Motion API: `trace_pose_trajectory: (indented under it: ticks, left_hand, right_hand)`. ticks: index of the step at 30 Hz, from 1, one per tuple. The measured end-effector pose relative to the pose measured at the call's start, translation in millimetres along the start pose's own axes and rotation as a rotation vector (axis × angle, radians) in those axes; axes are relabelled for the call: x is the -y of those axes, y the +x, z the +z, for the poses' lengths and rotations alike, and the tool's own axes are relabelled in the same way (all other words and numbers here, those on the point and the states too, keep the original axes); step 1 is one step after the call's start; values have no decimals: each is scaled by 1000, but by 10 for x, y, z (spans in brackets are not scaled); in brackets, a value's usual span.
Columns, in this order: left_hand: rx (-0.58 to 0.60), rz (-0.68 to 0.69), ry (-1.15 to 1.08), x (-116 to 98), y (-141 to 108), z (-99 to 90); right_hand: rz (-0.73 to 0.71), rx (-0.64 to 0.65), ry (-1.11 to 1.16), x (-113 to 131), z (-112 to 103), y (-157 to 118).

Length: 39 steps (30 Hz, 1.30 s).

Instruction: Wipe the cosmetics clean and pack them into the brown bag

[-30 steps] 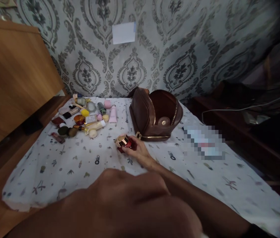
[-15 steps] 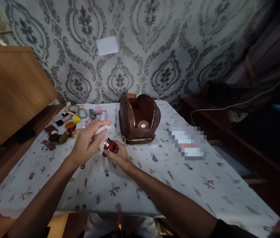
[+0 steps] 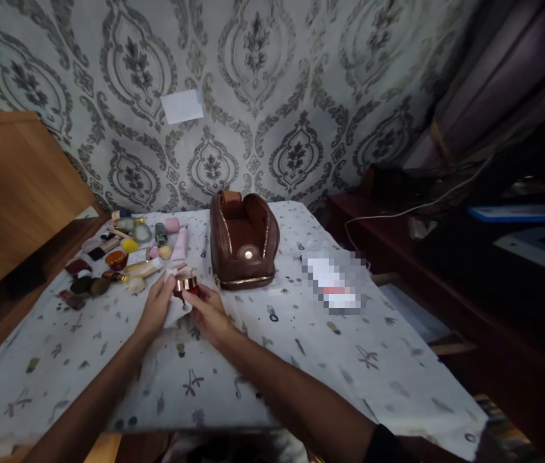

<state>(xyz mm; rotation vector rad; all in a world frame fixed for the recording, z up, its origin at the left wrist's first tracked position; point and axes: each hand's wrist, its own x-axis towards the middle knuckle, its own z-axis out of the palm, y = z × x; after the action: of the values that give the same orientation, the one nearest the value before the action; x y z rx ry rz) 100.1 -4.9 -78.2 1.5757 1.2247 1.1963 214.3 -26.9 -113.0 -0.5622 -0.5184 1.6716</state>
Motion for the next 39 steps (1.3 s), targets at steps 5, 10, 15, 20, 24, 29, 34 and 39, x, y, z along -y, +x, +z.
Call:
trace_pose_trajectory:
  ticks: [5,10,15,20,24,29,34,39]
  left_hand:
    - [39,162,187,96,-18,80]
    - [179,421,488,173,30,-74]
    - [172,642,677,288,5,-199]
    - [223,877,686,291,-81,-241]
    - [183,857,640,303,-121,-201]
    - [38,670,524,333,-69,-85]
    - [31,258,432,261,-10,-110]
    - [134,128,373,219,-2,-223]
  right_hand:
    - [30,-87,161,38,-48,78]
    - [44,-36,144,98,-76,87]
    - [37,-5,98,94,-99,83]
    - [86,6,90,116,-91,64]
    - [86,17,92,138,-92,62]
    - [135,95,58,166,-96,39]
    - [120,77,5,175,-53,6]
    - [54,80,-55,148,-34,16]
